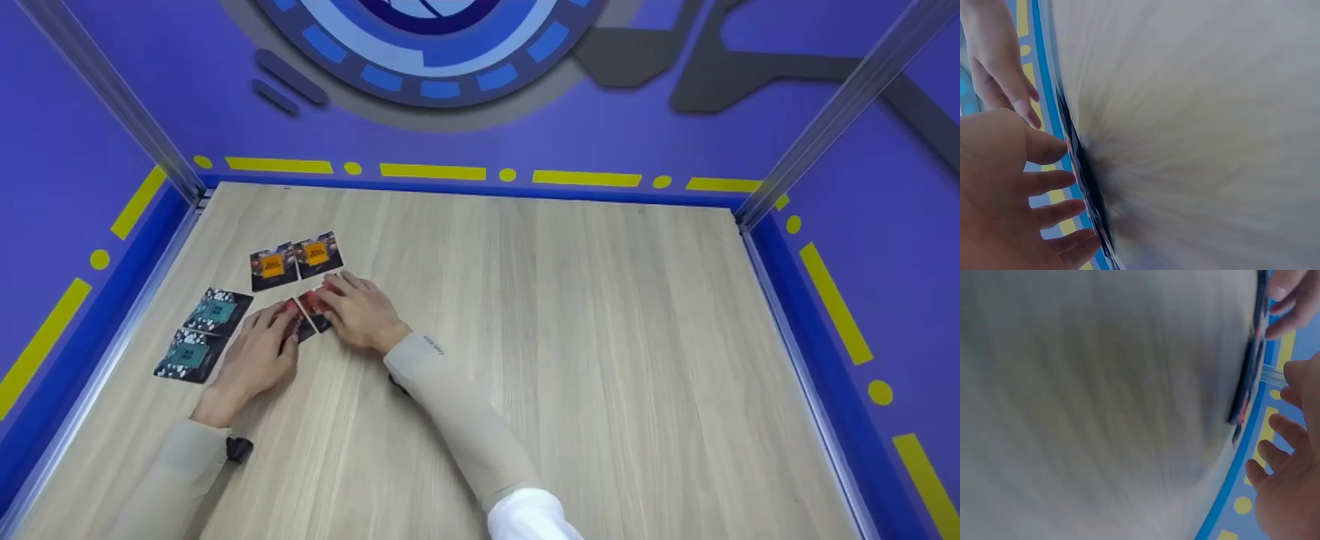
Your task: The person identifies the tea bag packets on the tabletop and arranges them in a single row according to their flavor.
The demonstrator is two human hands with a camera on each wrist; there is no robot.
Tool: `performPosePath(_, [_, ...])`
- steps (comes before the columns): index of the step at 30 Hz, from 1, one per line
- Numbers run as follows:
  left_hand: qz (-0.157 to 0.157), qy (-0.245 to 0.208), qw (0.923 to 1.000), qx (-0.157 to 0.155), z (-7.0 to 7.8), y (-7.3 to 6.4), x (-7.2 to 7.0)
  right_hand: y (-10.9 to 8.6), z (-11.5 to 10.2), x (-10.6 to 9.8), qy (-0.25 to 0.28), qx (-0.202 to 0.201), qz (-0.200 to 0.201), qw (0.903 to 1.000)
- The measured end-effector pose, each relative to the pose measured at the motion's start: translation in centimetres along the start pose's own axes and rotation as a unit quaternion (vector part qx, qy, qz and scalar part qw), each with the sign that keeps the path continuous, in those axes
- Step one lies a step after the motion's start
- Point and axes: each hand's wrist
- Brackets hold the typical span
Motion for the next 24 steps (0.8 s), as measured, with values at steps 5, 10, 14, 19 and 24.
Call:
performPosePath(5, [-0.005, 0.003, 1.0000, -0.002, -0.1, 0.2, -0.1, 0.8, -0.5, 0.6, -0.026, -0.014, -0.004, 0.9996])
performPosePath(10, [-0.018, 0.011, 0.9998, -0.003, 0.1, 0.5, -0.1, 1.3, -0.9, 0.8, -0.040, -0.017, -0.015, 0.9989])
performPosePath(14, [-0.023, 0.010, 0.9997, -0.005, 0.1, 0.6, 0.0, 1.7, -1.3, 1.0, -0.052, -0.024, -0.019, 0.9982])
performPosePath(19, [-0.029, 0.011, 0.9995, -0.008, 0.1, 0.5, -0.1, 1.9, -1.6, 1.2, -0.054, -0.022, -0.030, 0.9978])
performPosePath(24, [-0.037, 0.025, 0.9989, -0.016, 0.1, 0.4, -0.2, 1.8, -1.7, 1.2, -0.055, -0.015, -0.039, 0.9976])
Point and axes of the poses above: each hand's wrist, its own y-axis towards the middle knuckle, its own x-axis out of the palm, z = x × y, and after that the axes turned 11 degrees about -z, right-handed
